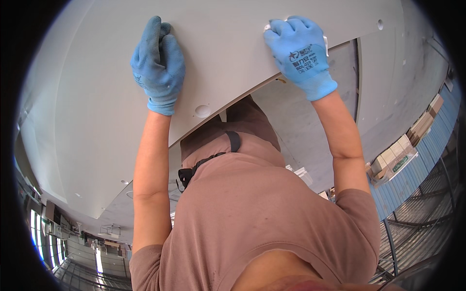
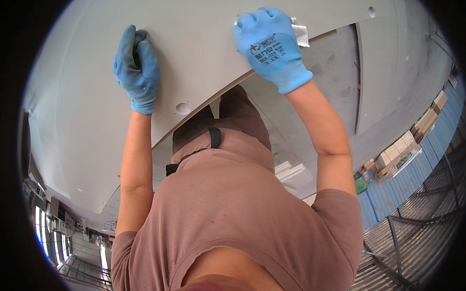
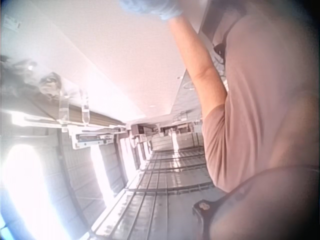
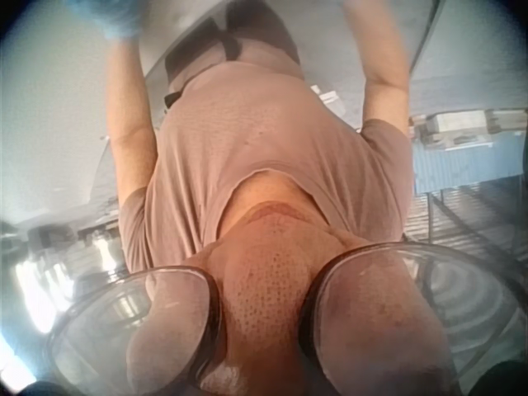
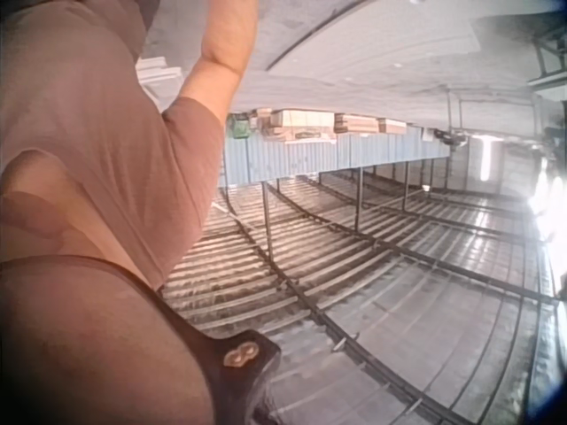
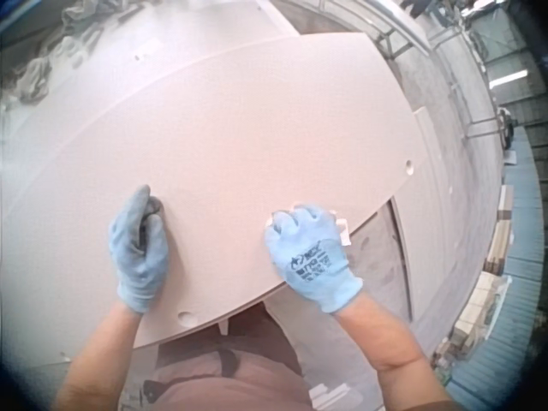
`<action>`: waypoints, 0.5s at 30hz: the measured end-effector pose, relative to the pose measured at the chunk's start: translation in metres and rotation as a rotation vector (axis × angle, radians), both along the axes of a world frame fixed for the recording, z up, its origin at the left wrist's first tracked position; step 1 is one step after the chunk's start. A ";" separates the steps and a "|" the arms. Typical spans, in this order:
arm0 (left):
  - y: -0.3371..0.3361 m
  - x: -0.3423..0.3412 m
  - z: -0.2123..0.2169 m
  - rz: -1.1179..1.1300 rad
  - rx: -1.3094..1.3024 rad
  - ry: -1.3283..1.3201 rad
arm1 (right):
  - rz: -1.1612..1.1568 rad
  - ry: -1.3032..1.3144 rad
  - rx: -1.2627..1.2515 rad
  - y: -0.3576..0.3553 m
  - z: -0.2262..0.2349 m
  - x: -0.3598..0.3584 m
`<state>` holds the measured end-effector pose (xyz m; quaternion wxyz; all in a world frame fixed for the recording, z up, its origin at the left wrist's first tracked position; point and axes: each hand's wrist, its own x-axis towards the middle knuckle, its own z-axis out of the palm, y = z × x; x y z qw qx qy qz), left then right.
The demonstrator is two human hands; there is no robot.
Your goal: The person wipes a large white panel with a cloth, then applies a white adhesive from a tube along the panel's edge. They continue wiping the panel surface and reapply adhesive to the same edge area.
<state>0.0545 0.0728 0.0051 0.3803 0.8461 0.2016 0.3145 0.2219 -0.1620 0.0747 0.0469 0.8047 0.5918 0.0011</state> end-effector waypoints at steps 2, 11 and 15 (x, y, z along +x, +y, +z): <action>0.000 0.001 0.000 -0.003 0.010 -0.004 | -0.005 0.000 -0.011 0.000 -0.001 -0.002; -0.001 0.001 0.000 -0.005 0.004 -0.014 | 0.008 -0.026 0.058 -0.004 0.001 0.001; -0.001 0.002 -0.001 -0.005 -0.039 -0.032 | -0.010 -0.021 -0.012 -0.001 -0.005 -0.004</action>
